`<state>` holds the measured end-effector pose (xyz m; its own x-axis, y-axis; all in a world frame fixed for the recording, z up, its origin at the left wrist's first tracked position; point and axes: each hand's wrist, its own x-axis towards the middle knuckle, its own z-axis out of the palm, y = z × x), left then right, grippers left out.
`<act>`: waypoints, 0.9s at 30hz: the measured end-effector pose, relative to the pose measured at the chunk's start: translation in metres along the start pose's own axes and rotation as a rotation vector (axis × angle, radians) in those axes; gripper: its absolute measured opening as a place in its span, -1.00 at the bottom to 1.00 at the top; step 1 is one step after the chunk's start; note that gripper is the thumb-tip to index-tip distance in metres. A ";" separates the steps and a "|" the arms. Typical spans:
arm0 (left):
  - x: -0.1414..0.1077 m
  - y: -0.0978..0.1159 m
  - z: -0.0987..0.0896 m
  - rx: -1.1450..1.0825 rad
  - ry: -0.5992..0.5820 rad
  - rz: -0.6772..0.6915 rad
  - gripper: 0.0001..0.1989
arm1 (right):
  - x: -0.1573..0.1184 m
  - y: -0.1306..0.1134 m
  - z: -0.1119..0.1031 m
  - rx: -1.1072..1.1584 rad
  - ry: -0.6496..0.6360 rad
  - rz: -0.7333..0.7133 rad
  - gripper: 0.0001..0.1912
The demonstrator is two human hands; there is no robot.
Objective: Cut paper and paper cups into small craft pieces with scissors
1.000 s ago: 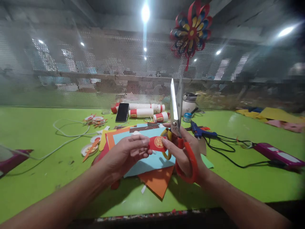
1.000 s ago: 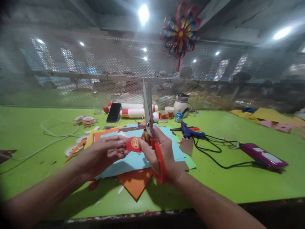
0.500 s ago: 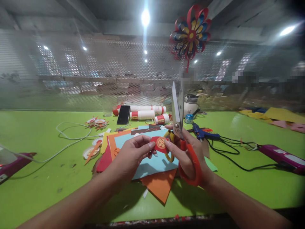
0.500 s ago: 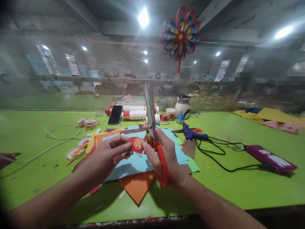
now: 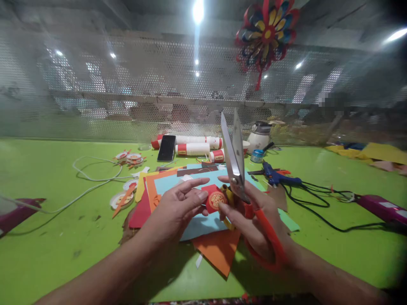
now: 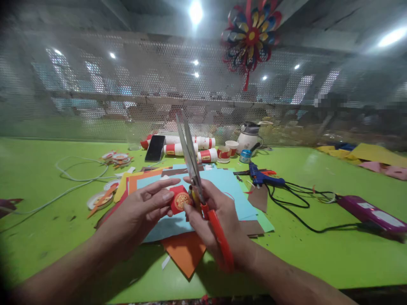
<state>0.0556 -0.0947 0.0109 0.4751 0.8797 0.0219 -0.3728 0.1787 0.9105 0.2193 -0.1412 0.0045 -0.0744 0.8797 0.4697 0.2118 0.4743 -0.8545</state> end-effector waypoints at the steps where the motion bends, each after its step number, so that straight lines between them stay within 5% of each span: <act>1: -0.001 0.001 -0.001 0.013 -0.024 -0.019 -0.72 | 0.001 0.000 -0.003 0.041 -0.015 0.016 -0.60; 7: 0.001 0.001 -0.014 0.170 -0.149 -0.065 -0.80 | 0.009 0.003 -0.023 0.169 -0.152 0.136 -0.59; 14: 0.001 0.002 -0.017 0.367 -0.106 -0.073 -0.80 | 0.016 0.011 -0.026 0.182 -0.076 0.169 -0.64; 21: 0.005 0.005 -0.015 0.146 -0.008 0.057 -0.85 | 0.012 0.001 -0.018 -0.040 0.010 0.194 -0.63; 27: 0.006 0.031 -0.020 -0.081 0.176 0.288 -0.89 | 0.002 -0.004 -0.015 -0.373 -0.137 0.050 -0.53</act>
<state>0.0307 -0.0746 0.0309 0.1990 0.9604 0.1951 -0.5374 -0.0595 0.8412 0.2334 -0.1419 0.0123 -0.1792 0.9101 0.3736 0.5560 0.4070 -0.7247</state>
